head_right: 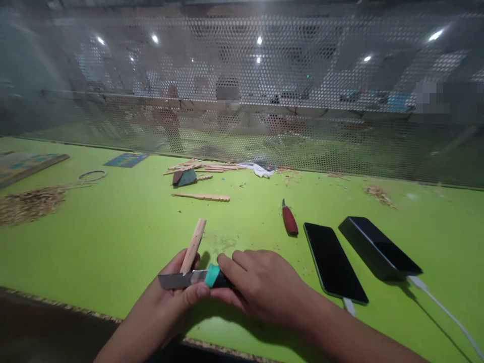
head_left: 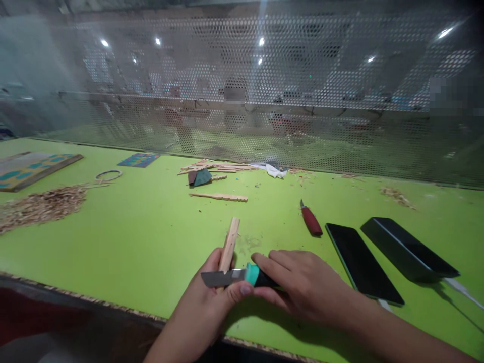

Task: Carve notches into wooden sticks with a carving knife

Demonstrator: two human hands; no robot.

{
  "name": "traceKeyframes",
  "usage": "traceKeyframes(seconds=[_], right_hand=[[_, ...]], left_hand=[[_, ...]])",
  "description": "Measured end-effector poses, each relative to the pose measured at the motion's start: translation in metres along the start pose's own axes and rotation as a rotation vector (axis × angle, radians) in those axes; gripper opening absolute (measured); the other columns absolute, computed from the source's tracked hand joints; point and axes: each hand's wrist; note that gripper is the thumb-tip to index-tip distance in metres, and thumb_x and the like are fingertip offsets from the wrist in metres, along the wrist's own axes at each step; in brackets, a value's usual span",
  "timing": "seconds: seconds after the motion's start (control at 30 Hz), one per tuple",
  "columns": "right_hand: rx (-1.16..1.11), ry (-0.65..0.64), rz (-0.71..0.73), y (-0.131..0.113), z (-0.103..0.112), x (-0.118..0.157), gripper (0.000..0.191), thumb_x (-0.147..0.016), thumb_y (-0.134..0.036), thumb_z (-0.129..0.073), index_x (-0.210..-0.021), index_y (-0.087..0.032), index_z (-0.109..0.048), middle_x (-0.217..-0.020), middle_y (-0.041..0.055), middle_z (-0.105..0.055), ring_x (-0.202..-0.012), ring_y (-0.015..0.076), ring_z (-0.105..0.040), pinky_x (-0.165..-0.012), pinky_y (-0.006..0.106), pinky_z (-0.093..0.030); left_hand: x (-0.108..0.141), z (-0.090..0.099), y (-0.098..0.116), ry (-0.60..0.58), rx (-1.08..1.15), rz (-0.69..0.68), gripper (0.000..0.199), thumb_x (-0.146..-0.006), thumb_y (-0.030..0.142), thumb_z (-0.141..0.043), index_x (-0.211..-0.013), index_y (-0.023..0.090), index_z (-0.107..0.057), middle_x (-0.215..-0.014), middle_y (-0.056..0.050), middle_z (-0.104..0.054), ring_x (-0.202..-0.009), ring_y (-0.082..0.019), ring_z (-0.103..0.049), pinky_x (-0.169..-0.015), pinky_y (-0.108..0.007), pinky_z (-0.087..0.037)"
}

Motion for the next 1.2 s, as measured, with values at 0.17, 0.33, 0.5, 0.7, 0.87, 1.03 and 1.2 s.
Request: traceKeyframes(seconds=[0.17,0.33,0.5,0.7,0.87,1.03,1.2], right_hand=[[0.025,0.026,-0.031,-0.007,-0.003,-0.001,0.049,-0.114,-0.049,-0.030,-0.113,-0.014,-0.063,-0.078,0.0041,-0.070,-0.061,0.0212,-0.064,-0.052,0.035,-0.039],[0.011,0.069,-0.053,-0.014,-0.003,-0.002,0.047,-0.115,-0.046,-0.028,-0.117,-0.013,-0.061,-0.076,0.0043,-0.070,-0.058,0.0197,-0.064,-0.051,0.033,-0.041],[-0.053,0.059,-0.109,-0.017,-0.007,0.001,0.044,-0.114,-0.047,-0.030,-0.119,-0.015,-0.059,-0.083,0.0053,-0.073,-0.063,0.0210,-0.068,-0.052,0.034,-0.045],[-0.017,0.101,-0.133,-0.021,-0.012,0.001,0.040,-0.114,-0.046,-0.031,-0.118,-0.015,-0.058,-0.079,0.0044,-0.072,-0.061,0.0212,-0.069,-0.051,0.034,-0.047],[0.066,0.223,-0.131,-0.018,-0.007,-0.004,0.034,-0.114,-0.041,-0.037,-0.121,-0.015,-0.058,-0.074,0.0038,-0.071,-0.055,0.0197,-0.066,-0.050,0.033,-0.045],[0.177,0.328,-0.257,0.007,0.004,-0.003,0.030,-0.110,-0.037,-0.048,-0.132,-0.019,-0.059,-0.088,0.0099,-0.077,-0.068,0.0244,-0.072,-0.061,0.037,-0.053],[0.087,0.307,-0.385,0.030,0.012,0.000,0.034,-0.107,-0.032,-0.056,-0.137,-0.017,-0.061,-0.108,0.0145,-0.078,-0.096,0.0326,-0.074,-0.088,0.048,-0.056]], left_hand=[[0.001,-0.003,0.003,0.026,-0.009,0.044,0.062,-0.090,0.059,-0.071,-0.131,0.017,-0.053,-0.110,-0.008,-0.063,-0.107,-0.028,-0.056,-0.095,-0.036,-0.043],[0.003,-0.005,-0.004,0.128,0.003,0.100,0.099,-0.080,0.071,-0.074,-0.151,0.012,-0.037,-0.143,-0.022,-0.057,-0.134,-0.039,-0.051,-0.114,-0.045,-0.038],[0.003,-0.006,-0.007,0.160,0.033,0.118,0.109,-0.075,0.078,-0.074,-0.153,0.013,-0.036,-0.148,-0.023,-0.054,-0.139,-0.040,-0.048,-0.114,-0.044,-0.039],[0.000,-0.007,-0.003,0.140,-0.009,0.094,0.093,-0.079,0.080,-0.069,-0.140,0.012,-0.051,-0.123,-0.019,-0.065,-0.117,-0.037,-0.057,-0.102,-0.043,-0.044],[0.000,-0.009,-0.006,0.152,-0.043,0.037,0.066,-0.090,0.076,-0.060,-0.121,0.018,-0.065,-0.103,-0.010,-0.068,-0.100,-0.029,-0.058,-0.089,-0.036,-0.045],[-0.002,-0.003,-0.007,0.060,0.004,0.028,0.064,-0.095,0.069,-0.062,-0.136,0.020,-0.055,-0.102,-0.006,-0.062,-0.090,-0.020,-0.056,-0.077,-0.028,-0.045],[-0.003,0.000,-0.003,0.019,0.024,0.112,0.057,-0.092,0.069,-0.065,-0.122,0.021,-0.055,-0.085,0.003,-0.050,-0.058,-0.008,-0.043,-0.049,-0.019,-0.037]])
Point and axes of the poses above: each hand's wrist, its own x-axis away from the middle knuckle, its own z-axis out of the back of the hand, y = z × x
